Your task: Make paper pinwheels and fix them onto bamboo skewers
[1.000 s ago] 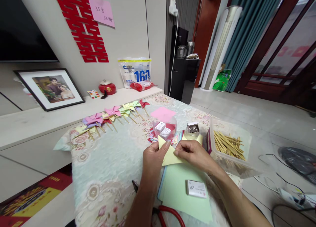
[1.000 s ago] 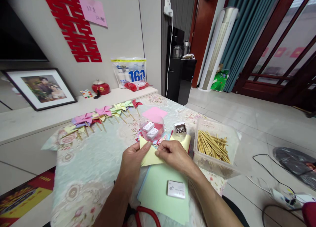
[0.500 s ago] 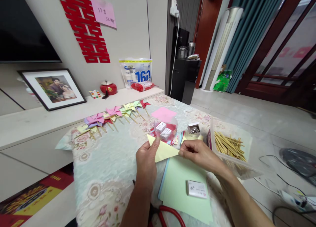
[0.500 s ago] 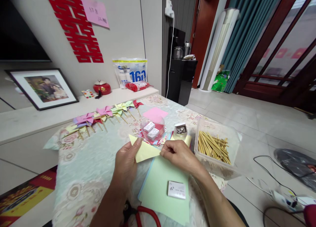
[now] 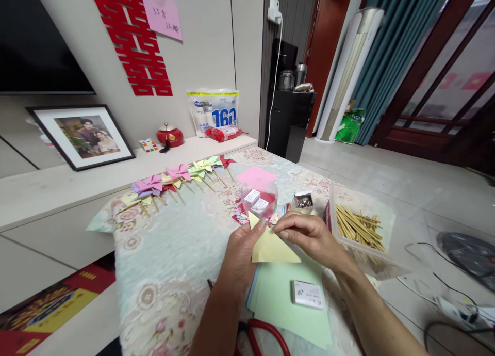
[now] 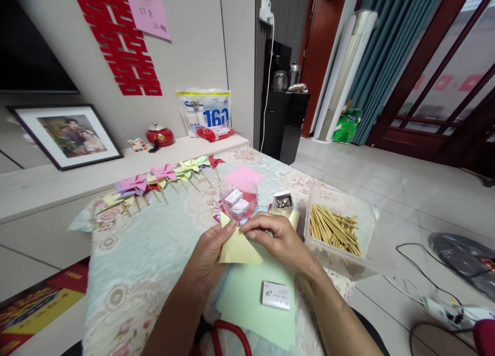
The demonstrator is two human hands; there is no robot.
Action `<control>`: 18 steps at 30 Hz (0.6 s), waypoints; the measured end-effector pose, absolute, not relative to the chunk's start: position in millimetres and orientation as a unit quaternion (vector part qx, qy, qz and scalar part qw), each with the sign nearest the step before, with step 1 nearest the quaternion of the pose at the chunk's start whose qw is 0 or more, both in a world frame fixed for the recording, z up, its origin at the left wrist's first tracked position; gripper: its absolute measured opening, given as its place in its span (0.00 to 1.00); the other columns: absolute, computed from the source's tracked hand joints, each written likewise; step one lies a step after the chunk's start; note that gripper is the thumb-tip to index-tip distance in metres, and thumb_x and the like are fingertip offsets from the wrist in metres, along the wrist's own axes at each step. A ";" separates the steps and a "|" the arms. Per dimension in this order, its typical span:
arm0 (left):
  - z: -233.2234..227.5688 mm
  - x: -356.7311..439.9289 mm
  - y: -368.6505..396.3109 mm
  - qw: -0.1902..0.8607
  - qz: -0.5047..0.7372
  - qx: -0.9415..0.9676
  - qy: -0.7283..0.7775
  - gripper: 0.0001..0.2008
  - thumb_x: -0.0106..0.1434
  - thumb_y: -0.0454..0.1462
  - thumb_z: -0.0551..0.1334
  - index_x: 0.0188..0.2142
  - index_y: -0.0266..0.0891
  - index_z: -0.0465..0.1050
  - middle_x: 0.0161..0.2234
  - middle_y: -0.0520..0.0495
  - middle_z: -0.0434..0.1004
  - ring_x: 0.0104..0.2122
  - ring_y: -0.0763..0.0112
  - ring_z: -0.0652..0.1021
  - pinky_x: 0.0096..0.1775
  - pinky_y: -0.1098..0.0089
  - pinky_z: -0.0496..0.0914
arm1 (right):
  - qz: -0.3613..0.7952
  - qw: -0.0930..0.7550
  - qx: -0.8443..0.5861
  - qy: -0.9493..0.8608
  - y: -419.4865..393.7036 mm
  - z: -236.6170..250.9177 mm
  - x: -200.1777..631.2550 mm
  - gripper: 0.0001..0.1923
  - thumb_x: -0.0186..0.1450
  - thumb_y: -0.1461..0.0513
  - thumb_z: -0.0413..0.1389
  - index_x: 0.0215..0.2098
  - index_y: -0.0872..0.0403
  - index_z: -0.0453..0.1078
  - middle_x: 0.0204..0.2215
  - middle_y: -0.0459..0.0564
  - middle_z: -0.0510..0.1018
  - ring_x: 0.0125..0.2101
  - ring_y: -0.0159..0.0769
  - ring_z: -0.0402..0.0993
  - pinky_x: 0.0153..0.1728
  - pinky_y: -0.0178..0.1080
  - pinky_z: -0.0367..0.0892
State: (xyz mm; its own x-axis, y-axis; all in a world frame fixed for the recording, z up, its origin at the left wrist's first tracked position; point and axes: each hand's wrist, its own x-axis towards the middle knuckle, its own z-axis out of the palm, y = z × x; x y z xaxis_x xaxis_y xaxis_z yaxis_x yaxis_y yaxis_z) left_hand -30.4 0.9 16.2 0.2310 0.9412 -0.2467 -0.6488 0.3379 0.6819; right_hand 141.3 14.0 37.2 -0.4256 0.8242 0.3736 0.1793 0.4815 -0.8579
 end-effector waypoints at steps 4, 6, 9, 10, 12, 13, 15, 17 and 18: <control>16.7 -27.5 -1.3 0.729 0.538 0.244 0.344 0.23 0.50 0.42 0.74 0.43 0.30 0.78 0.28 0.41 0.83 0.28 0.60 0.82 0.32 0.67 0.73 | 0.397 0.390 -0.343 -0.757 12.9 37.2 140.3 0.08 0.68 0.60 0.58 0.41 0.52 0.79 0.36 0.48 0.82 0.36 0.35 0.76 0.39 0.36 0.68; 15.3 -27.0 -1.6 0.713 0.543 0.260 0.358 0.23 0.50 0.43 0.74 0.42 0.31 0.78 0.28 0.42 0.83 0.27 0.61 0.81 0.30 0.68 0.72 | 0.400 0.385 -0.356 -0.752 13.5 35.4 139.5 0.08 0.67 0.60 0.59 0.41 0.52 0.79 0.36 0.48 0.83 0.37 0.36 0.77 0.39 0.36 0.68; 13.6 -27.3 -1.4 0.698 0.537 0.287 0.376 0.22 0.51 0.44 0.74 0.41 0.31 0.78 0.27 0.43 0.82 0.25 0.62 0.81 0.27 0.69 0.70 | 0.405 0.382 -0.379 -0.740 14.8 31.7 137.2 0.07 0.65 0.60 0.61 0.38 0.53 0.79 0.33 0.47 0.82 0.34 0.35 0.76 0.38 0.36 0.67; 13.7 -27.8 -1.2 0.696 0.536 0.295 0.377 0.22 0.52 0.44 0.73 0.41 0.31 0.78 0.27 0.43 0.82 0.26 0.62 0.81 0.27 0.70 0.70 | 0.406 0.383 -0.387 -0.734 15.1 30.4 136.2 0.06 0.65 0.60 0.61 0.37 0.54 0.79 0.32 0.47 0.82 0.33 0.35 0.75 0.37 0.36 0.67; 14.7 -29.5 -0.7 0.695 0.534 0.306 0.372 0.21 0.53 0.45 0.72 0.41 0.31 0.78 0.28 0.43 0.83 0.27 0.62 0.81 0.27 0.71 0.69 | 0.407 0.389 -0.404 -0.721 15.4 27.7 134.5 0.07 0.64 0.60 0.60 0.35 0.54 0.78 0.30 0.47 0.81 0.31 0.34 0.74 0.35 0.35 0.66; 15.6 -30.7 -0.4 0.696 0.533 0.310 0.367 0.20 0.54 0.45 0.71 0.41 0.32 0.78 0.28 0.43 0.83 0.27 0.62 0.81 0.28 0.70 0.70 | 0.406 0.396 -0.412 -0.713 15.4 26.2 133.7 0.07 0.64 0.59 0.60 0.35 0.55 0.78 0.30 0.47 0.81 0.31 0.34 0.74 0.34 0.35 0.66; 17.2 -33.7 -0.1 0.701 0.524 0.325 0.357 0.19 0.54 0.43 0.71 0.41 0.32 0.77 0.31 0.42 0.83 0.29 0.63 0.81 0.31 0.69 0.71 | 0.401 0.412 -0.425 -0.699 14.9 23.1 132.4 0.07 0.64 0.59 0.60 0.36 0.55 0.77 0.30 0.48 0.80 0.31 0.35 0.74 0.34 0.36 0.66; 18.0 -37.1 -0.8 0.699 0.517 0.345 0.353 0.19 0.52 0.40 0.73 0.41 0.32 0.76 0.33 0.41 0.84 0.29 0.63 0.81 0.34 0.68 0.72 | 0.393 0.425 -0.431 -0.692 13.5 21.1 131.6 0.07 0.64 0.59 0.60 0.36 0.54 0.77 0.31 0.48 0.81 0.32 0.36 0.74 0.34 0.37 0.66; 17.8 -39.0 -1.9 0.694 0.516 0.354 0.355 0.20 0.50 0.38 0.74 0.41 0.32 0.76 0.34 0.40 0.84 0.30 0.63 0.81 0.35 0.68 0.72 | 0.390 0.429 -0.431 -0.692 12.0 21.3 131.4 0.08 0.64 0.59 0.60 0.37 0.54 0.77 0.32 0.49 0.81 0.32 0.37 0.75 0.35 0.37 0.67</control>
State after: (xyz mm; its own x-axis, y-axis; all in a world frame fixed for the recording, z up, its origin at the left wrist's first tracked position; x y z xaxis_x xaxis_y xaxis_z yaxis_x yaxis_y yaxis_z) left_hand -39.0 -1.9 17.8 0.2145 0.9684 -0.1274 -0.4655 0.2160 0.8583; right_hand 131.4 12.0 21.3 -0.2604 0.9306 0.2574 0.2619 0.3247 -0.9088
